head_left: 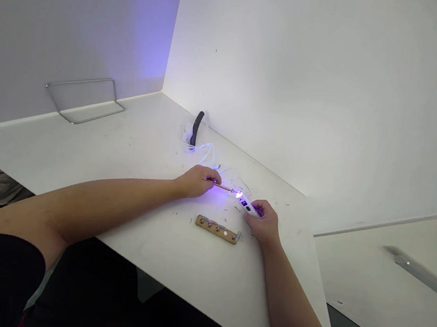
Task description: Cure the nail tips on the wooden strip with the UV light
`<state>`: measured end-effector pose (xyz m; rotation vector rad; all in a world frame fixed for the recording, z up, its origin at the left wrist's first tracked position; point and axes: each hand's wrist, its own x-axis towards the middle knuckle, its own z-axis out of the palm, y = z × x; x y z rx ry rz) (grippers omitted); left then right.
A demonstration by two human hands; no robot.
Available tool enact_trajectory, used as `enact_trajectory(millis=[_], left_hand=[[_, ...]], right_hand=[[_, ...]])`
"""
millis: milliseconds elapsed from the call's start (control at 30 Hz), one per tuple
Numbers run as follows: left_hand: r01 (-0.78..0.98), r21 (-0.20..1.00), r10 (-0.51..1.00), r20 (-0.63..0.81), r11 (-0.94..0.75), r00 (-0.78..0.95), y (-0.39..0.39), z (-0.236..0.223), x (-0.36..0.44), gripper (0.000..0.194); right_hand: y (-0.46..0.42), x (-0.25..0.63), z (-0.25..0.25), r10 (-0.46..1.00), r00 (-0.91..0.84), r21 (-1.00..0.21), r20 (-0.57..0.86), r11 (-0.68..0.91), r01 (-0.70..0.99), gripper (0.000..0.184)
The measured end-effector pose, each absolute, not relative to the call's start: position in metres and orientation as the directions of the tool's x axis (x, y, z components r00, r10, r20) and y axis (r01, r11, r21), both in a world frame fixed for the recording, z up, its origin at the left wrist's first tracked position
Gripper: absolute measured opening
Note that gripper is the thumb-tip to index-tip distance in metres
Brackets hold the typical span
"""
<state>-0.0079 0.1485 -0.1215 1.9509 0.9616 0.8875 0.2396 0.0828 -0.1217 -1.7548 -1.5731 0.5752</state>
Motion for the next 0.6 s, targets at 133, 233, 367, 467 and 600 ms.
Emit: enact_trajectory(millis=[133,233,367,467,600], left_hand=[[0.345,0.838,0.855,0.242,-0.422,0.458,0.1487,-0.1217,-0.008,0.024],[0.35,0.842,0.859,0.228,-0.41,0.459,0.1485,-0.1215,-0.0081,0.023],[0.339,0.85,0.86,0.224,-0.402,0.459,0.1481,-0.1207,-0.0077,0.021],[0.341,0.853,0.863,0.218,-0.395,0.455,0.1479,-0.12,-0.0074,0.019],[0.353,0.86,0.876,0.194,-0.368,0.441,0.1473,-0.1189,-0.007,0.018]], right_hand=[[0.0838,0.2419,-0.1233,0.977,0.156,-0.737,0.148,0.003,0.676,0.021],[0.0843,0.2431,-0.1241,0.978,0.145,-0.727,0.147,0.007,0.687,0.022],[0.0846,0.2441,-0.1252,0.977,0.147,-0.72,0.154,0.009,0.693,0.022],[0.0844,0.2441,-0.1253,0.977,0.15,-0.726,0.153,0.008,0.688,0.021],[0.0838,0.2429,-0.1235,0.977,0.153,-0.728,0.146,0.001,0.685,0.021]])
